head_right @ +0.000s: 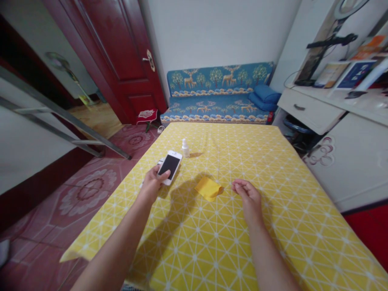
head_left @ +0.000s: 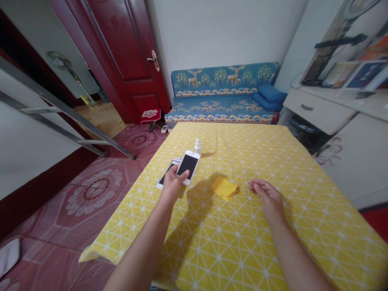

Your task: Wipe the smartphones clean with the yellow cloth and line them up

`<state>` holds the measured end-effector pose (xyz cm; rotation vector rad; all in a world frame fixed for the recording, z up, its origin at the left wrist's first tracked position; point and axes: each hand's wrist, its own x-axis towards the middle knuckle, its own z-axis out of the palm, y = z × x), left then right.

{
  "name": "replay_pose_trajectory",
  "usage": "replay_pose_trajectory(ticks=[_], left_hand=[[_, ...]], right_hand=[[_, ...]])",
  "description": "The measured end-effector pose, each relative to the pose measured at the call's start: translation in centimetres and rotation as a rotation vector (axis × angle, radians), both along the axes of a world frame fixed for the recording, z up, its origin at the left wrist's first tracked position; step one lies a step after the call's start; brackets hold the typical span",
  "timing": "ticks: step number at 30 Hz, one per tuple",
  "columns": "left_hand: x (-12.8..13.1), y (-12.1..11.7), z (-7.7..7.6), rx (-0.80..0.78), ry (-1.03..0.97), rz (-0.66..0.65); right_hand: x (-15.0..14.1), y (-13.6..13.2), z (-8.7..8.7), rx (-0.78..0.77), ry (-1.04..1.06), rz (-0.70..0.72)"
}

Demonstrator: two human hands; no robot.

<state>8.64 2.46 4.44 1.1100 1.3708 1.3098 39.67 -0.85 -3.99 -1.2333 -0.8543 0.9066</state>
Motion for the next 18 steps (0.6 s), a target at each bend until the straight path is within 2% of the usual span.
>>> replay_pose_trajectory(ticks=[3, 6, 10, 14, 18], left_hand=[[3.6, -0.3, -1.3, -0.166, -0.413, -0.155], [6.1, -0.4, -2.6, -0.242, -0.619, -0.248], [7.4, 0.1, -4.3, -0.179, -0.726, -0.257], [7.4, 0.3, -5.9, -0.101, -0.777, -0.269], [7.2, 0.3, -6.4, -0.09, -0.839, -0.292]], right_hand=[[-0.1, -0.2, 0.2, -0.003, -0.038, 0.003], [-0.3, -0.4, 0.4, -0.004, -0.085, 0.022], [-0.9, -0.6, 0.5, 0.007, -0.341, 0.112], [-1.7, -0.5, 0.8, 0.239, -0.766, 0.22], [-3.4, -0.6, 1.4, 0.366, -1.005, 0.31]])
